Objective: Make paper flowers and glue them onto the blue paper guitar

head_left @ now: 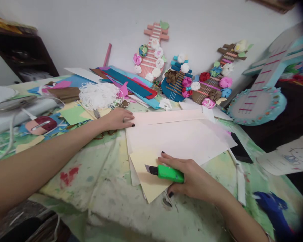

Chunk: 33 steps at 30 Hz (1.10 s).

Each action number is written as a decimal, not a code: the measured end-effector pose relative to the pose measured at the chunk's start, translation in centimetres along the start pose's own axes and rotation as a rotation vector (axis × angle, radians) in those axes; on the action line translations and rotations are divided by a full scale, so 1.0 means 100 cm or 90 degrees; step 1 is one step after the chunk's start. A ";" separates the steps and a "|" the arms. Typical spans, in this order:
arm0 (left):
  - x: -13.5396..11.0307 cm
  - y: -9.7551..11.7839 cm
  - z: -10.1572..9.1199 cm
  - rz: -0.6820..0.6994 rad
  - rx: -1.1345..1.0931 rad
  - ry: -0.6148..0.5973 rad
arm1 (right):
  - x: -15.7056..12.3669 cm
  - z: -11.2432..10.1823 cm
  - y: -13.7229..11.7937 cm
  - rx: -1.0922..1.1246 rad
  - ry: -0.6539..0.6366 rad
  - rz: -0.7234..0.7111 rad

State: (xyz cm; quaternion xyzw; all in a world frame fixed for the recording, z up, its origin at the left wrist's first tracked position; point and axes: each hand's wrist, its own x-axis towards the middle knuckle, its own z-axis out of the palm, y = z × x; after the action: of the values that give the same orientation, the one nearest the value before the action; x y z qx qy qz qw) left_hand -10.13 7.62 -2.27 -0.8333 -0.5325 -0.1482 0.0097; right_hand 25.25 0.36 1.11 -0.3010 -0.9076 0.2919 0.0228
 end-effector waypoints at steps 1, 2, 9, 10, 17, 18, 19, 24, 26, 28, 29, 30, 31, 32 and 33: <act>0.001 -0.003 0.000 0.000 -0.002 -0.001 | 0.000 0.001 0.001 0.006 0.003 -0.002; 0.001 -0.005 0.000 -0.004 -0.004 -0.008 | 0.000 0.001 0.001 0.009 0.008 0.001; -0.011 -0.028 -0.011 0.043 -0.079 -0.078 | -0.002 0.003 -0.001 -0.019 0.032 -0.004; -0.012 -0.030 -0.012 0.055 -0.094 -0.086 | -0.003 0.003 -0.001 -0.021 0.033 -0.009; -0.008 -0.030 -0.009 0.064 -0.123 -0.044 | -0.003 0.000 0.000 -0.028 0.033 -0.014; -0.007 -0.029 -0.008 0.064 -0.126 -0.034 | -0.003 -0.001 0.001 -0.029 0.031 -0.014; -0.007 -0.029 -0.007 0.062 -0.130 -0.025 | -0.003 -0.002 0.002 -0.030 0.028 -0.012; -0.007 -0.027 -0.007 0.016 -0.170 -0.006 | -0.003 -0.007 0.007 -0.029 0.027 0.000; -0.008 -0.026 -0.007 -0.018 -0.201 -0.002 | -0.003 -0.008 0.008 -0.021 0.026 0.000; -0.009 -0.024 -0.006 -0.057 -0.229 0.023 | -0.003 -0.010 0.008 -0.011 0.020 0.009; -0.009 -0.023 -0.005 -0.077 -0.237 0.043 | -0.003 -0.011 0.009 -0.006 0.014 0.016; -0.009 -0.021 -0.004 -0.098 -0.241 0.066 | -0.004 -0.012 0.010 -0.003 0.009 0.025; -0.009 -0.020 -0.003 -0.117 -0.239 0.088 | -0.004 -0.014 0.011 -0.003 0.005 0.034; -0.009 -0.018 -0.002 -0.133 -0.235 0.109 | -0.005 -0.016 0.012 -0.006 0.002 0.043; -0.009 -0.015 -0.002 -0.147 -0.229 0.124 | -0.005 -0.018 0.013 -0.010 0.002 0.051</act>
State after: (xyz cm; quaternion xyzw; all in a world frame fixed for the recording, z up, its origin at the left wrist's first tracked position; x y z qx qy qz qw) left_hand -11.88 7.45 -2.55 -0.7370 -0.5856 -0.3208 -0.1046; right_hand 26.77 1.83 1.94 -0.3376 -0.8971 0.2847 0.0104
